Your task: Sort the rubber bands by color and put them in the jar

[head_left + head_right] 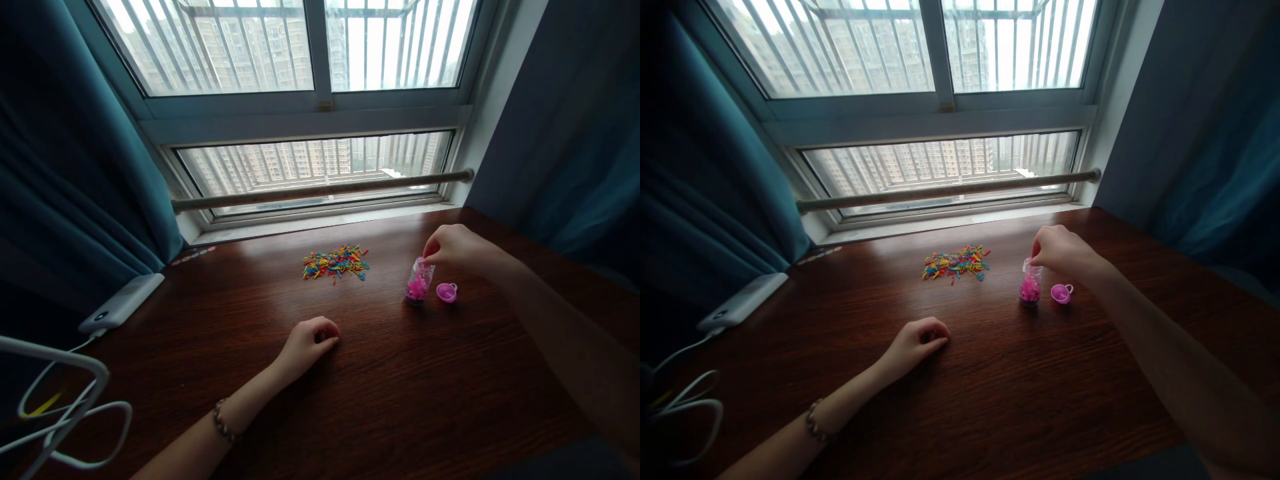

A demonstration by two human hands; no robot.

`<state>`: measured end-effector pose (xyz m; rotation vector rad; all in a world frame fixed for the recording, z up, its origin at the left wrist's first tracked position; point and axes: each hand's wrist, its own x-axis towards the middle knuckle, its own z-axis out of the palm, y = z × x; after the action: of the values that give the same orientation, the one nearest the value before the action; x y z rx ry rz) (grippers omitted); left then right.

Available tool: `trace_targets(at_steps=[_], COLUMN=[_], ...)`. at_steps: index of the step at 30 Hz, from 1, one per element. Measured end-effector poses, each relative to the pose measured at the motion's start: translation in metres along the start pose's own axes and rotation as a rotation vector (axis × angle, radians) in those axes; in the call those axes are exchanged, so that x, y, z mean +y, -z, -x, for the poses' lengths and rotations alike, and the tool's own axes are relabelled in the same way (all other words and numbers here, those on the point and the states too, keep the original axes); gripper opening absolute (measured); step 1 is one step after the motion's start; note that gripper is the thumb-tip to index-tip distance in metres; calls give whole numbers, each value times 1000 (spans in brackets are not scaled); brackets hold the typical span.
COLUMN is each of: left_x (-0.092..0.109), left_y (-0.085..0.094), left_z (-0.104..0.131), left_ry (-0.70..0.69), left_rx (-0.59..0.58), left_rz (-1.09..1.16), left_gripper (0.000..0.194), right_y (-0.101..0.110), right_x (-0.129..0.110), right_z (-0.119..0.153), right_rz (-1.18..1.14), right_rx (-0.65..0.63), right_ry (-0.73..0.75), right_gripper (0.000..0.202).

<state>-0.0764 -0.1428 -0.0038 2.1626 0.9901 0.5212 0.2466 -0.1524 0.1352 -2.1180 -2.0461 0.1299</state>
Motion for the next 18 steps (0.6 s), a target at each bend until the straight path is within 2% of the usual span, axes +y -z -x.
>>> trace_targets(at_steps=[5, 8, 12, 16, 18], left_x=[2, 2, 2, 3, 4], left_y=[1, 1, 1, 1, 1], left_z=[0, 0, 0, 0, 0], left_ry=[7, 7, -4, -1, 5], left_rx=[-1, -4, -12, -9, -6], left_rz=[2, 5, 7, 1, -2], left_gripper=[17, 17, 16, 16, 17], right_y=[5, 5, -9, -25, -27], right_x=[4, 3, 2, 8, 13], right_z=[2, 6, 9, 6, 3], right_rz=[-38, -74, -127, -125, -129], right_rx=[31, 62, 52, 24, 39], right_ry=[53, 37, 38, 58, 42], right_gripper=[13, 20, 45, 38, 42])
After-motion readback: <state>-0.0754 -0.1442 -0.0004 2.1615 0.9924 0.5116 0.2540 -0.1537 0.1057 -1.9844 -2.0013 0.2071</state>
